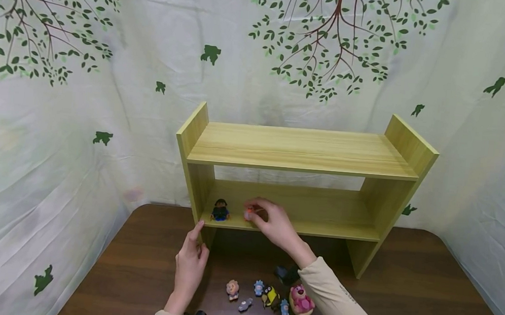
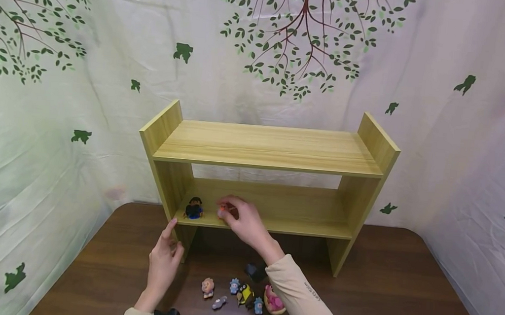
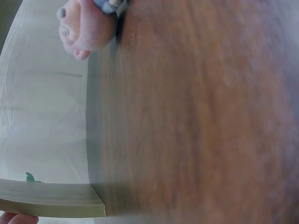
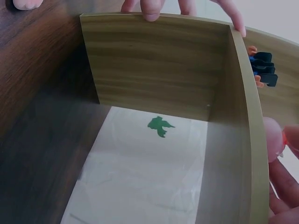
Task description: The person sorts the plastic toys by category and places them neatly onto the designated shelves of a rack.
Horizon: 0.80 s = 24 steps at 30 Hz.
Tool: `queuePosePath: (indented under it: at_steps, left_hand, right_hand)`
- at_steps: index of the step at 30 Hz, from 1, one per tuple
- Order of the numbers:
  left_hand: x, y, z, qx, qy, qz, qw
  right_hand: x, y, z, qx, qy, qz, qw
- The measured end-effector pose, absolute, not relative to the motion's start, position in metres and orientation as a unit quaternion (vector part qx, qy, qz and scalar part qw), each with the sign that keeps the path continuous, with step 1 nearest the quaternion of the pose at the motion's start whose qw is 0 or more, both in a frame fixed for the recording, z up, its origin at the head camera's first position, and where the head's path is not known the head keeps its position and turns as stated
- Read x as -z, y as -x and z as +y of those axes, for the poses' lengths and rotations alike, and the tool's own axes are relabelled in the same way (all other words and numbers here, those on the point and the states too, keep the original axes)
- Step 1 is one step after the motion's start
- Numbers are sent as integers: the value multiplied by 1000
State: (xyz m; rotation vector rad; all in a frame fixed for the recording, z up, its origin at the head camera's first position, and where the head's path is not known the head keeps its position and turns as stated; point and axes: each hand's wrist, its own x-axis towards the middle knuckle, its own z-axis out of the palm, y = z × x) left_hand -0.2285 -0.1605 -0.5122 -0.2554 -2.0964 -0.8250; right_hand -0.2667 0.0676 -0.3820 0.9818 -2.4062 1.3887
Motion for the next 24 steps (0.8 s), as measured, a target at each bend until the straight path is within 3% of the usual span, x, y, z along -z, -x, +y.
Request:
queuePosePath:
  at_steps: [24]
  left_hand:
    - [512, 230, -160, 333, 100, -838, 421]
  right_hand:
    - [386, 247, 109, -503, -325, -788, 142]
